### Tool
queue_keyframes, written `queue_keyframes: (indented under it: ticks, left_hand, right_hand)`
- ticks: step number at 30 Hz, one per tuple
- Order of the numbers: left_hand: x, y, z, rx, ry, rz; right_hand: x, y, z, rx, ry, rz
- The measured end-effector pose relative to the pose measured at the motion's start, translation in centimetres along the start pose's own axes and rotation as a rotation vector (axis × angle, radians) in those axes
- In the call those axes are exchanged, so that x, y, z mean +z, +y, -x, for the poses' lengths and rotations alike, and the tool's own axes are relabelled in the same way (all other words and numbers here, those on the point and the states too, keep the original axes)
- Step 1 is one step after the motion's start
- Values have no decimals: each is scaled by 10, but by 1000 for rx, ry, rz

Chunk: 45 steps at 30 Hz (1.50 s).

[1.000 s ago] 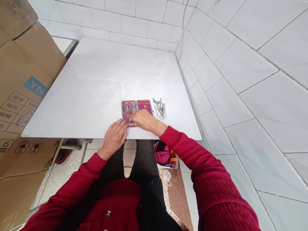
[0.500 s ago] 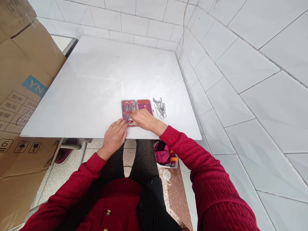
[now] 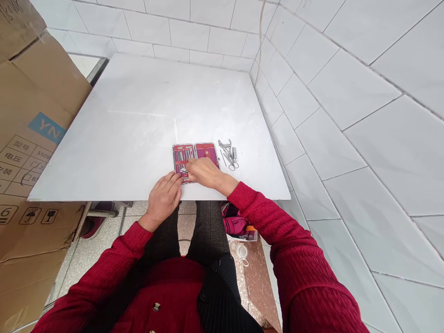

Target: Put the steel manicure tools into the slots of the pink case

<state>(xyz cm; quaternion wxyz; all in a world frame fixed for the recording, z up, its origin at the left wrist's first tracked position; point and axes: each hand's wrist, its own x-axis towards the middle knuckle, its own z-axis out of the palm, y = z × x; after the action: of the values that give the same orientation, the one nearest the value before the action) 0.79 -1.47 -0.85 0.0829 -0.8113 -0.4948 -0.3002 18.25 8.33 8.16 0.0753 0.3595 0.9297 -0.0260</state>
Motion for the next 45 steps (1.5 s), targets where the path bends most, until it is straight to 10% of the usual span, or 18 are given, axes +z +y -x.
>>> queue_keyframes:
  ticks: [45]
  left_hand:
    - [-1,0,2,-35,-34,65]
  right_hand:
    - [-21,-2,6,-96,-148,148]
